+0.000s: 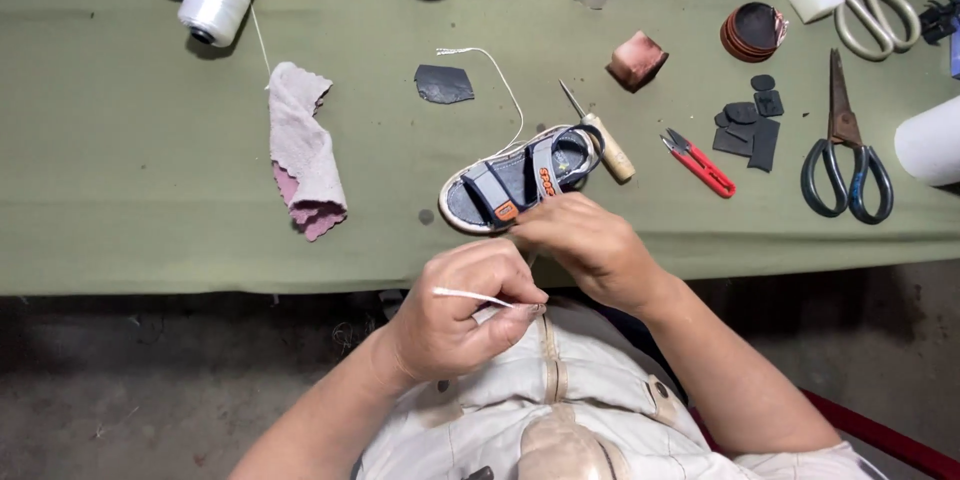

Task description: Hand-sewing the upper components of a sandal to the sole using an awl and thread.

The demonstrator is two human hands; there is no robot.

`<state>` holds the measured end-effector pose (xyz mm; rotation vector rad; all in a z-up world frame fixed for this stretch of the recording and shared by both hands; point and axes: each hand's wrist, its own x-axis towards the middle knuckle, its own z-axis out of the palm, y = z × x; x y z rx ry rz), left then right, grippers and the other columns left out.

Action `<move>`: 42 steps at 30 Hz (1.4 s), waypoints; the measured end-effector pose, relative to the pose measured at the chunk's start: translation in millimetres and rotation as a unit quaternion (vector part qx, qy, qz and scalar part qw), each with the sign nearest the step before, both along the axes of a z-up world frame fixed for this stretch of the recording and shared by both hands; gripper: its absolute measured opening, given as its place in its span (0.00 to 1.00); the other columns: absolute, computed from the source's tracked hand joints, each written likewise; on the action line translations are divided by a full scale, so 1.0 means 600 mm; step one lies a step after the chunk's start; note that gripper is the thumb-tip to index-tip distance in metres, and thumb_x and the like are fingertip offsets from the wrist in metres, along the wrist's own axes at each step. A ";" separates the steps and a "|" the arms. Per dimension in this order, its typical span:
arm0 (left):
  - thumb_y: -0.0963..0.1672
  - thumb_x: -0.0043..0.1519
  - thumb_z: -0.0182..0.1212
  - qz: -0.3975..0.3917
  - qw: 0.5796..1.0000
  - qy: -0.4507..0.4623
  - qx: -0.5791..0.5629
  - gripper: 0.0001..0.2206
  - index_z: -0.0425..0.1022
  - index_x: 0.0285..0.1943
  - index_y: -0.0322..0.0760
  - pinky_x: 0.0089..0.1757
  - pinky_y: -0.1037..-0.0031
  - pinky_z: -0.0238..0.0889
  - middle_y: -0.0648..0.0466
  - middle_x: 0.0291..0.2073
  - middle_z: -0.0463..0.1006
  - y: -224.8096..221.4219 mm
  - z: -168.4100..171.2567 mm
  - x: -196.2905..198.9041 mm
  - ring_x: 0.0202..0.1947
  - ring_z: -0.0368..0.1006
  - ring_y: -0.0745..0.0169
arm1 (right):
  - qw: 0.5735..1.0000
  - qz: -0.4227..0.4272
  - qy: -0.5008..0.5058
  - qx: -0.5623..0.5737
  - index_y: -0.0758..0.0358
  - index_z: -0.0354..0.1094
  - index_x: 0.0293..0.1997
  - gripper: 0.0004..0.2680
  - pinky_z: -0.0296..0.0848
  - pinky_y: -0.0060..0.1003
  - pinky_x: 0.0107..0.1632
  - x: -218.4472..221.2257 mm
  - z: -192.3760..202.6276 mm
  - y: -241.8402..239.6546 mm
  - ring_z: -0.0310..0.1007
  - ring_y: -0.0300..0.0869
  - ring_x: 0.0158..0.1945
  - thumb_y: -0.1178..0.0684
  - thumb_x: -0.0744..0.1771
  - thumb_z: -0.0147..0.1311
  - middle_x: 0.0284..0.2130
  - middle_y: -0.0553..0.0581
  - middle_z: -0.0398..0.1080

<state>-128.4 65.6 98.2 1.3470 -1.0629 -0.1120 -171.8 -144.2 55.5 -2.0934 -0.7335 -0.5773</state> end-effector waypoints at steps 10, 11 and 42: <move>0.36 0.61 0.51 -0.006 0.967 -0.035 0.252 0.15 0.76 0.56 0.34 0.48 0.49 0.71 0.39 0.48 0.79 -0.074 -0.123 0.240 0.48 0.77 0.31 | 0.940 -0.057 0.104 0.319 0.78 0.59 0.50 0.07 0.74 0.49 0.51 -0.041 -0.048 -0.052 0.66 0.45 0.36 0.62 0.70 0.42 0.32 0.64 0.66; 0.36 0.61 0.51 -0.006 0.967 -0.033 0.252 0.15 0.76 0.56 0.34 0.48 0.49 0.71 0.39 0.48 0.79 -0.086 -0.122 0.240 0.48 0.77 0.31 | 0.940 -0.057 0.106 0.318 0.78 0.59 0.50 0.07 0.74 0.49 0.51 -0.050 -0.047 -0.061 0.66 0.45 0.36 0.62 0.70 0.42 0.32 0.64 0.66; 0.46 0.61 0.71 0.085 0.952 0.257 0.146 0.14 0.67 0.31 0.42 0.31 0.80 0.56 0.59 0.26 0.64 -0.155 -0.196 0.136 0.30 0.60 0.70 | 0.815 -0.398 0.326 -0.267 0.55 0.71 0.37 0.14 0.74 0.44 0.43 -0.115 -0.101 -0.158 0.75 0.50 0.37 0.37 0.63 0.64 0.26 0.52 0.66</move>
